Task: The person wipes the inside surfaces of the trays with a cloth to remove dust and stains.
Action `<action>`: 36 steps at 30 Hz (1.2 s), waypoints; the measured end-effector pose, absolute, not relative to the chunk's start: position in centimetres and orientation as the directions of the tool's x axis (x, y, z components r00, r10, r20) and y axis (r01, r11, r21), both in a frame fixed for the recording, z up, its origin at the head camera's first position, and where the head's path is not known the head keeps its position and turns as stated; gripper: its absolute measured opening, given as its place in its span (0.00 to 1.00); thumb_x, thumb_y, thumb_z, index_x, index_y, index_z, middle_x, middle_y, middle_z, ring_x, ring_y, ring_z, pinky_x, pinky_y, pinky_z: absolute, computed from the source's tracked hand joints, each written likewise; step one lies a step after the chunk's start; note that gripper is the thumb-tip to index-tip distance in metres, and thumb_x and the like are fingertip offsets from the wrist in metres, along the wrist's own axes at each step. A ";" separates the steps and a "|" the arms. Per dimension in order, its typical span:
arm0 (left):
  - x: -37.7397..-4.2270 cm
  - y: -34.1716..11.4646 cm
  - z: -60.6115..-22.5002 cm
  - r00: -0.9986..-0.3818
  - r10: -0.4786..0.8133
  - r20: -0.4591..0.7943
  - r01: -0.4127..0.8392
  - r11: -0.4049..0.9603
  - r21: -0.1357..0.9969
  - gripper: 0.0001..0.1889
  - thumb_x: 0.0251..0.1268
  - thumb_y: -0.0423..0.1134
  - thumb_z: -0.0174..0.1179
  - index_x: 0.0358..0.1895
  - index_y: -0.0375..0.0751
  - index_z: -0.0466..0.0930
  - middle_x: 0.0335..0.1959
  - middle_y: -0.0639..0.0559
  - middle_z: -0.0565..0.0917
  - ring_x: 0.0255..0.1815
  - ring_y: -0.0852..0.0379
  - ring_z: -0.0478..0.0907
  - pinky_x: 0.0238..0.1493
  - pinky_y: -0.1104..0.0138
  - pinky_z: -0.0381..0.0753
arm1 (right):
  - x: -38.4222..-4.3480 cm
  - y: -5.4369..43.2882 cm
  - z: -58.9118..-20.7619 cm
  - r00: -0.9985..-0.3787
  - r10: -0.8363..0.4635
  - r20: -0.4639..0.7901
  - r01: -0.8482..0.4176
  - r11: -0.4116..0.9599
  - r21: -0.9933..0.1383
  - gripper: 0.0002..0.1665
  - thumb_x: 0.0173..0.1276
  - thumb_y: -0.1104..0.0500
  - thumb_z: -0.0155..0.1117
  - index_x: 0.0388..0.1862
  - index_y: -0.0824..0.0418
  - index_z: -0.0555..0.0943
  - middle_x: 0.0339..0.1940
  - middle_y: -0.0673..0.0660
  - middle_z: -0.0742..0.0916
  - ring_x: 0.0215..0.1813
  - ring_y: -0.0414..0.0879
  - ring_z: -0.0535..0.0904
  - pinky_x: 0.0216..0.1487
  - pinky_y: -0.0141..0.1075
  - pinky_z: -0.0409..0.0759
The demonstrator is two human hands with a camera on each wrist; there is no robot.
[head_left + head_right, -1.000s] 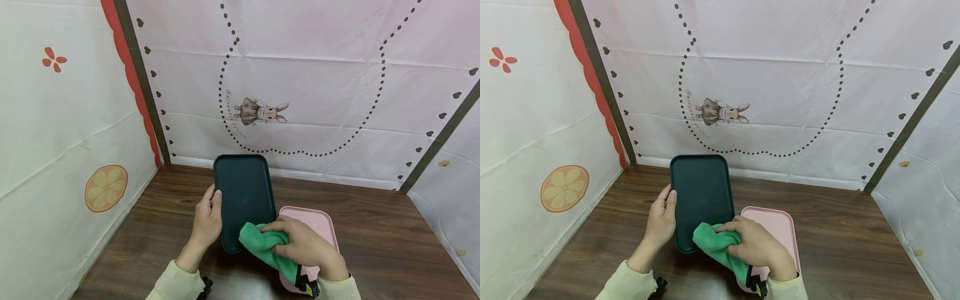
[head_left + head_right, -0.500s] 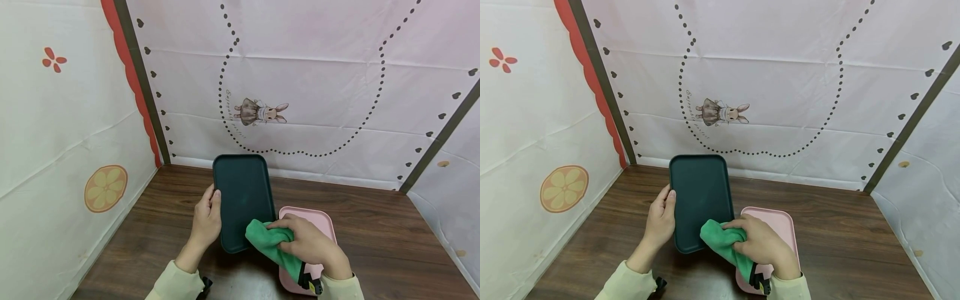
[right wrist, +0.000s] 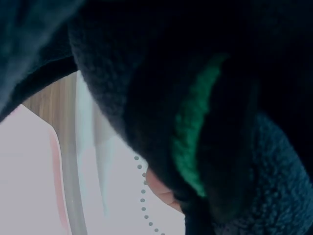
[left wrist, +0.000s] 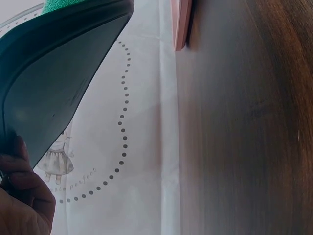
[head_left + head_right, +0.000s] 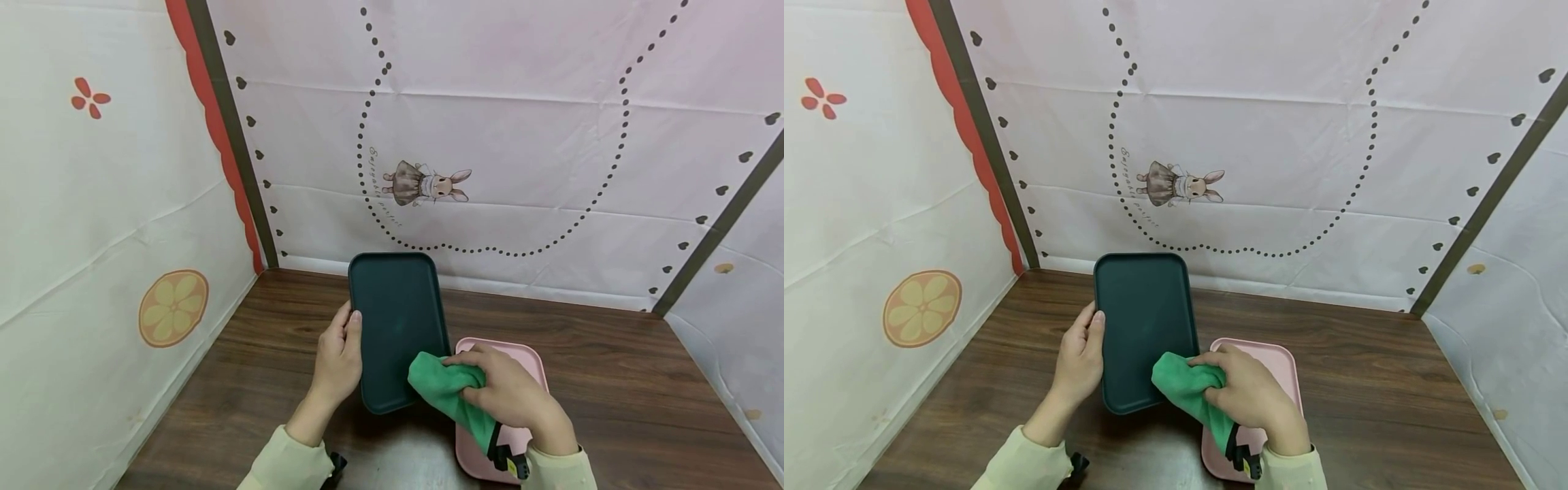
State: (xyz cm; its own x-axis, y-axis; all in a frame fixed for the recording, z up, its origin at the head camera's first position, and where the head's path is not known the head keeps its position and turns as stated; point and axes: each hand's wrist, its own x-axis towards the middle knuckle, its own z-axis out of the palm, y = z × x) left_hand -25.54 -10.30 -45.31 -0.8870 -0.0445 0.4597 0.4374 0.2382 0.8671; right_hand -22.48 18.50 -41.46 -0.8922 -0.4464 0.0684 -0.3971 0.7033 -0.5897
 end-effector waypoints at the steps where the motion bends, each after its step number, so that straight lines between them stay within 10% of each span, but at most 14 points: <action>1: -25.5 -10.3 -45.3 -0.886 -0.044 0.461 0.439 0.238 0.867 0.23 0.88 0.45 0.43 0.76 0.42 0.68 0.60 0.45 0.86 0.57 0.56 0.83 0.57 0.72 0.81 | -22.5 18.5 -41.5 -0.894 -0.443 0.075 -0.397 0.703 -0.590 0.29 0.62 0.66 0.72 0.60 0.44 0.86 0.59 0.50 0.84 0.48 0.42 0.78 0.46 0.34 0.78; 36: -25.2 -10.0 -45.2 -0.868 0.103 0.486 0.495 0.264 0.828 0.22 0.88 0.43 0.41 0.76 0.40 0.69 0.67 0.46 0.82 0.65 0.54 0.80 0.65 0.63 0.80 | -22.8 18.1 -41.1 -0.945 -0.282 0.164 -0.323 0.744 -0.584 0.30 0.65 0.65 0.71 0.63 0.41 0.84 0.52 0.49 0.84 0.45 0.41 0.78 0.42 0.35 0.77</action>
